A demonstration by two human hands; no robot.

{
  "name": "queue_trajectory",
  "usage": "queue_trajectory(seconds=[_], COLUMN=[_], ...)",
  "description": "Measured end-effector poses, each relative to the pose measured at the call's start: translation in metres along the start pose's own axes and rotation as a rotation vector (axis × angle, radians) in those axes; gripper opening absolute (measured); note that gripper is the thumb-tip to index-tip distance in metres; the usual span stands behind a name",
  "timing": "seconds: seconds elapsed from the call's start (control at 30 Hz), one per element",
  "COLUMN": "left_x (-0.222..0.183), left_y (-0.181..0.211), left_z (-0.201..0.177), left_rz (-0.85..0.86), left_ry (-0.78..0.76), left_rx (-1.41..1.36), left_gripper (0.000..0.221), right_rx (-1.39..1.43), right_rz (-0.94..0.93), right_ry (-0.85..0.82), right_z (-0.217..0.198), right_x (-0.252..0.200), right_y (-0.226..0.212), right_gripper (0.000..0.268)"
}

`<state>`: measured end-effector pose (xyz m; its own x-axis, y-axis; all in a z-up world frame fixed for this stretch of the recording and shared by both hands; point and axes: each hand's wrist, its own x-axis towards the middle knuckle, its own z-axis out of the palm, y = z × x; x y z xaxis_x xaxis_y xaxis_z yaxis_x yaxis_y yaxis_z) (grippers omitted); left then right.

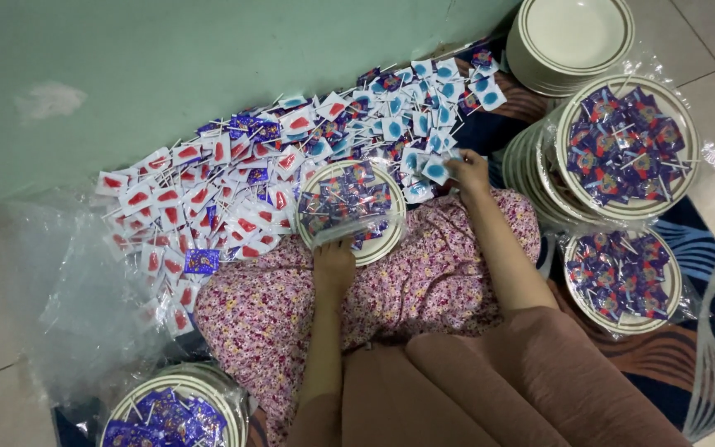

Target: The person places individual food packets onto a plastic lid by hand, stacking them neatly before sliding the lid into a clear plastic bag.

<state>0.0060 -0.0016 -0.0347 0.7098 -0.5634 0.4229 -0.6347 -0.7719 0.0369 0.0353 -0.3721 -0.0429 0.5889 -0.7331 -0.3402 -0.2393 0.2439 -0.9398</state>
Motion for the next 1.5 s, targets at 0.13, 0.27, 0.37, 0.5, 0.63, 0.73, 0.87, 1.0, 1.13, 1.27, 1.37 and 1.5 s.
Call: queue_trajectory(seconds=[0.13, 0.27, 0.37, 0.5, 0.63, 0.73, 0.87, 1.0, 1.13, 1.27, 1.37, 1.5], left_x=[0.010, 0.016, 0.015, 0.009, 0.022, 0.007, 0.003, 0.002, 0.003, -0.002, -0.006, 0.000], left_y=[0.003, 0.004, 0.004, 0.003, 0.004, -0.003, -0.003, -0.004, -0.007, -0.010, -0.012, -0.017], left_z=[-0.024, -0.037, -0.032, -0.016, -0.047, -0.011, 0.001, 0.005, 0.001, 0.011, 0.020, 0.010], left_rz=[-0.007, -0.032, -0.057, -0.112, -0.132, -0.173, -0.172, -0.166, -0.163, -0.173, -0.184, -0.091], left_ry=[-0.001, -0.053, -0.080, -0.111, -0.118, -0.164, -0.113, -0.094, -0.181, -0.279, -0.312, -0.229], left_rx=[-0.033, -0.059, -0.095, -0.224, -0.317, -0.415, -0.381, -0.333, -0.376, -0.424, -0.469, -0.495], left_gripper=[0.030, 0.028, 0.029, 0.024, 0.029, 0.028, 0.024, 0.021, 0.033, 0.047, 0.044, 0.025], right_rx=[-0.079, -0.269, -0.410, -0.448, -0.250, -0.030, -0.006, -0.298, -0.715, -0.787, -0.817, -0.877], right_rz=[-0.102, -0.353, -0.507, -0.690, -0.637, -0.371, -0.285, -0.759, -1.466, -1.697, -1.636, -1.538], right_ry=[0.058, 0.129, 0.169, 0.110, -0.001, 0.031, -0.235, -0.573, -0.648, -0.610, -0.686, -0.805], right_z=[-0.004, -0.008, -0.002, 0.012, 0.009, 0.006, 0.020, 0.035, 0.047, 0.061, 0.055, 0.048], right_x=[0.020, 0.033, -0.006, -0.053, -0.043, -0.033, -0.124, -0.155, -0.132, -0.123, -0.144, -0.152], right_y=[0.019, 0.025, -0.009, -0.050, -0.012, 0.002, -0.070, -0.032, 0.092, 0.125, 0.094, 0.088], right_gripper=[0.024, 0.020, 0.018, 0.017, 0.021, 0.022, 0.025, 0.027, 0.024, 0.011, 0.010, 0.012])
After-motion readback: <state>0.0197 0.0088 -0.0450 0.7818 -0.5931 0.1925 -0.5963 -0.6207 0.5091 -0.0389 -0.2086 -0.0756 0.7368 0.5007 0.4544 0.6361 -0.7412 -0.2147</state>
